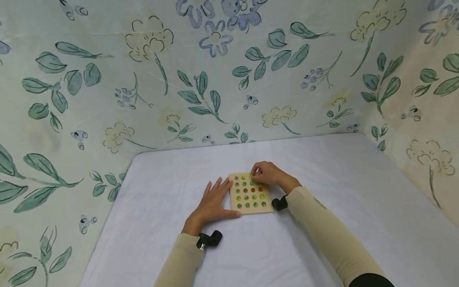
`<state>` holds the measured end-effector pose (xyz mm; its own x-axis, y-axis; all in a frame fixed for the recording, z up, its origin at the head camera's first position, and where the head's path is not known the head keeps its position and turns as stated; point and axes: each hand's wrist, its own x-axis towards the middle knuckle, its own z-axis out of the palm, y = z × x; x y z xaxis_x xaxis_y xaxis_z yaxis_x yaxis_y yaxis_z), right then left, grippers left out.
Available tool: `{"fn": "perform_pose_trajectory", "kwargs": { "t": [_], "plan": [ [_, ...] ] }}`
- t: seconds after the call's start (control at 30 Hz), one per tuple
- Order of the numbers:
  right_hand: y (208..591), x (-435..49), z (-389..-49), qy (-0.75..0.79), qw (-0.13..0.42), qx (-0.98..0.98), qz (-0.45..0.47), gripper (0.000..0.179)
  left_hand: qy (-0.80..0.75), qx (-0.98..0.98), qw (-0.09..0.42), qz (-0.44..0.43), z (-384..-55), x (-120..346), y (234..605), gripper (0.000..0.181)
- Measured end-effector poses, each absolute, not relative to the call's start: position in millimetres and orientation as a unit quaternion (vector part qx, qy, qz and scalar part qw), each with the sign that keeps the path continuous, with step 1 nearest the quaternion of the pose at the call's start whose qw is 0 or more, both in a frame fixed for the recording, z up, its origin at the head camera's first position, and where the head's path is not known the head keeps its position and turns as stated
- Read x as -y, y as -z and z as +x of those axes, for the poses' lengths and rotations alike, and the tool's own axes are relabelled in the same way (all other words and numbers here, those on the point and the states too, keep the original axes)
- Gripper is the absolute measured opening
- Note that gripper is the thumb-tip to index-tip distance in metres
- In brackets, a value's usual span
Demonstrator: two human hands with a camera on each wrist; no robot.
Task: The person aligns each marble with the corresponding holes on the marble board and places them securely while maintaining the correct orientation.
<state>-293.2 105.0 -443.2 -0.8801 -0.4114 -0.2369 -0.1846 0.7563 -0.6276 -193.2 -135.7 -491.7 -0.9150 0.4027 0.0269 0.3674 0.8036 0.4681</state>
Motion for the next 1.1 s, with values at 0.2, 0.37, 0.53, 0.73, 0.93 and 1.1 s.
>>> {"fn": "perform_pose_trajectory", "kwargs": {
  "t": [0.2,0.37,0.53,0.73,0.93,1.1],
  "plan": [
    [443.9,-104.5,-293.0,0.306,0.184,-0.92,-0.16,0.017,-0.237,-0.95,0.042,0.198,-193.4,135.1,491.6,0.115],
    [444.2,-104.1,-291.9,0.303,0.187,-0.921,-0.159,0.017,-0.237,-0.95,0.043,0.197,-191.7,134.5,491.0,0.115],
    [443.2,-103.8,-290.1,0.304,0.192,-0.921,-0.152,0.017,-0.235,-0.951,0.042,0.197,-190.9,134.3,490.9,0.114],
    [441.9,-104.1,-288.9,0.307,0.193,-0.92,-0.151,0.017,-0.237,-0.95,0.041,0.197,-192.0,134.2,491.2,0.114],
    [440.4,-104.2,-288.2,0.308,0.189,-0.919,-0.159,0.017,-0.237,-0.95,0.04,0.197,-193.2,133.9,492.3,0.115],
    [441.6,-105.7,-289.8,0.306,0.182,-0.917,-0.177,0.017,-0.237,-0.95,0.037,0.2,-193.6,134.7,492.8,0.115]
  ]
}}
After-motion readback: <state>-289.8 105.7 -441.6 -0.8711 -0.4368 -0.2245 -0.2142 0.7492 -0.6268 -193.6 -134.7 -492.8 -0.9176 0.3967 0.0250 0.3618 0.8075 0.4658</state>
